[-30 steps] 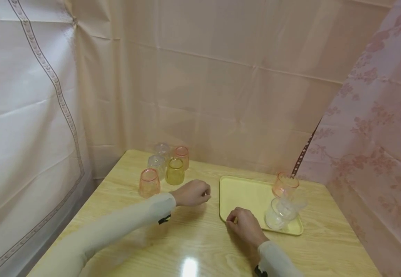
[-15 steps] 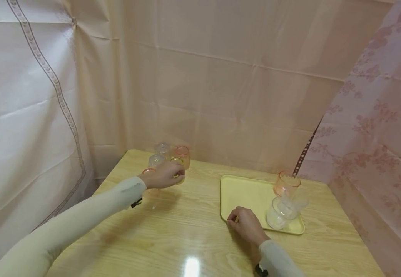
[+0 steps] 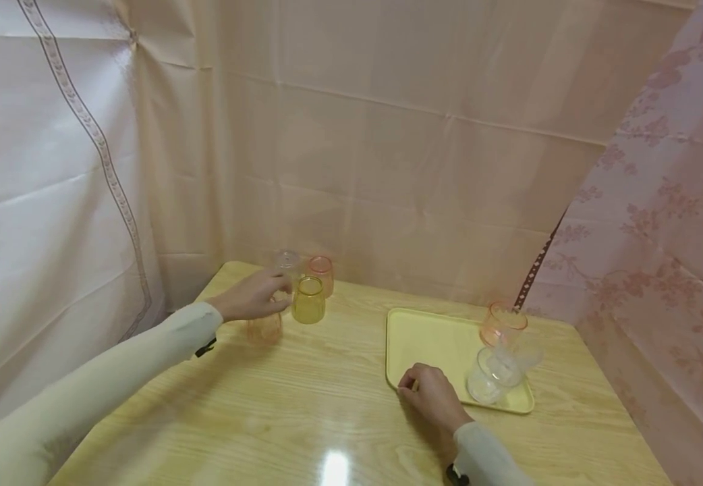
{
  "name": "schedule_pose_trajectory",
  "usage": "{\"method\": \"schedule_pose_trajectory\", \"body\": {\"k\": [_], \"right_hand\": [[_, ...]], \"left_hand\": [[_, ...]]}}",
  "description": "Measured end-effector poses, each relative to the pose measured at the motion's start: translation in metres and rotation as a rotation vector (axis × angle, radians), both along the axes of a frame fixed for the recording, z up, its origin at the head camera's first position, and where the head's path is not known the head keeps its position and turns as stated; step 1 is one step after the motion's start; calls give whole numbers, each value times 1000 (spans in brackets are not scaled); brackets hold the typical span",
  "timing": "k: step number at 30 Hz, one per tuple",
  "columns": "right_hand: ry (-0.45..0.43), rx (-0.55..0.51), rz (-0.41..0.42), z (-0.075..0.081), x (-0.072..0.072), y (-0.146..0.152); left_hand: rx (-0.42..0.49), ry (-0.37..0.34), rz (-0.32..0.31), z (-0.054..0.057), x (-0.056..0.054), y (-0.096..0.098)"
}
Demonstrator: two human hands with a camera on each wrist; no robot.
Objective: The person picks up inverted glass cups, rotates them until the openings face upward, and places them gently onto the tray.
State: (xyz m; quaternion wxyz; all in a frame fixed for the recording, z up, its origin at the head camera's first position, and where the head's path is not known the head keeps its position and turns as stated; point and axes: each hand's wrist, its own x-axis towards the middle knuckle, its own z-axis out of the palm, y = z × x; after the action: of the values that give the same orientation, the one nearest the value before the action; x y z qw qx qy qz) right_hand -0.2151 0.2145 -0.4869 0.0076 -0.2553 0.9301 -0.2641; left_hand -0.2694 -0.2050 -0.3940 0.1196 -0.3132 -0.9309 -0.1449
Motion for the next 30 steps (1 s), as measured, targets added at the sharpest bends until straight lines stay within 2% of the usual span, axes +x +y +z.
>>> {"method": "schedule_pose_trajectory", "body": {"k": [9, 14, 23, 30], "right_hand": [[-2, 2, -3, 0, -1, 0], [0, 3, 5, -2, -2, 1], [-6, -13, 8, -2, -3, 1], [-9, -15, 10, -4, -2, 2]], "left_hand": [[-69, -15, 81, -9, 5, -25], [-89, -38, 89, -16, 4, -35], [-79, -166, 107, -15, 6, -39], [-71, -191, 93, -16, 3, -37]]}}
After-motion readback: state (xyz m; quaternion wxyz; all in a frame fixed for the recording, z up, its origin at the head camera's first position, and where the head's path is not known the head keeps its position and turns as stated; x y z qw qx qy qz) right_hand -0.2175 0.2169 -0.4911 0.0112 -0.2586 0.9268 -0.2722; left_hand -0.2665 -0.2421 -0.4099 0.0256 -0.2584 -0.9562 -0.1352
